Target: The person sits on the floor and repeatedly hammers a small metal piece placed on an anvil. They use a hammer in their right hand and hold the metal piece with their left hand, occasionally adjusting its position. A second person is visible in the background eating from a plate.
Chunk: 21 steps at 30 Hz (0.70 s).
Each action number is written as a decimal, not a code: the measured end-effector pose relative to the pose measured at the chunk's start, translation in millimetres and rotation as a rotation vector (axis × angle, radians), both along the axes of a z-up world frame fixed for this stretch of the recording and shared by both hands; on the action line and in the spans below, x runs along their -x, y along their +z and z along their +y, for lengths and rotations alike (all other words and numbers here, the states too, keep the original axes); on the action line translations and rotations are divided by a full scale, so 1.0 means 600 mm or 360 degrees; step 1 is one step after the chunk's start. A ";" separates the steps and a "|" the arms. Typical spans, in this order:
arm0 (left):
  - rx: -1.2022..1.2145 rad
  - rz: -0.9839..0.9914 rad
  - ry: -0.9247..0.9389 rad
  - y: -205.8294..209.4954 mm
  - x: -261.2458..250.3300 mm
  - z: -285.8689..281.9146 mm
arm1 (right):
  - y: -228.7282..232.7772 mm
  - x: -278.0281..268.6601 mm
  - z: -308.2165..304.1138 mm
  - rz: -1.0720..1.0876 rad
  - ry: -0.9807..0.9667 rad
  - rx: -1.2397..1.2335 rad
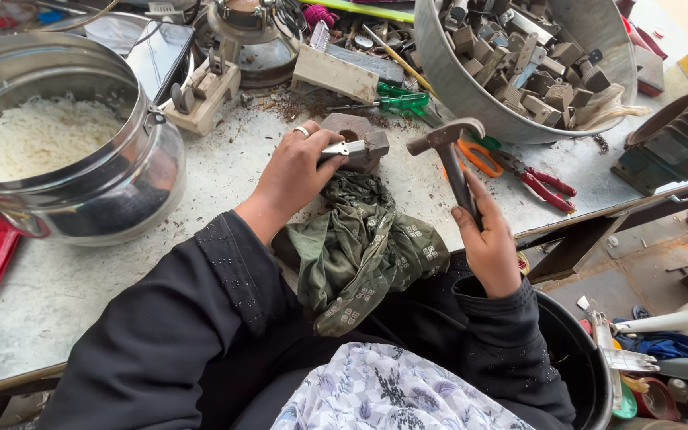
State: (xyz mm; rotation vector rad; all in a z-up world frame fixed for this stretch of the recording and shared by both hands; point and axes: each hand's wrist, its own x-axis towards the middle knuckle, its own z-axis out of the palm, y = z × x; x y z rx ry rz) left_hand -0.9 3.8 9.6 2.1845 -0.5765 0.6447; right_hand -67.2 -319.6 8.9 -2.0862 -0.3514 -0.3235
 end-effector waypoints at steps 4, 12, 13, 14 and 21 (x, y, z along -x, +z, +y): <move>0.0000 -0.0023 0.0012 0.008 0.002 0.000 | 0.048 0.034 0.027 -0.0514 -0.0077 0.0001; -0.0058 0.0041 0.0000 -0.001 0.003 -0.003 | 0.066 0.000 0.095 -0.0320 0.0057 0.0686; -0.0073 0.0031 0.0001 0.001 -0.002 -0.002 | 0.069 -0.002 0.095 -0.0317 0.0048 0.0609; -0.0067 0.0006 -0.0010 0.002 -0.004 -0.001 | 0.074 0.002 0.090 -0.0314 0.0039 0.0531; -0.0021 -0.0103 -0.0011 -0.019 -0.007 0.002 | 0.090 0.023 0.082 -0.0365 -0.0377 -0.0172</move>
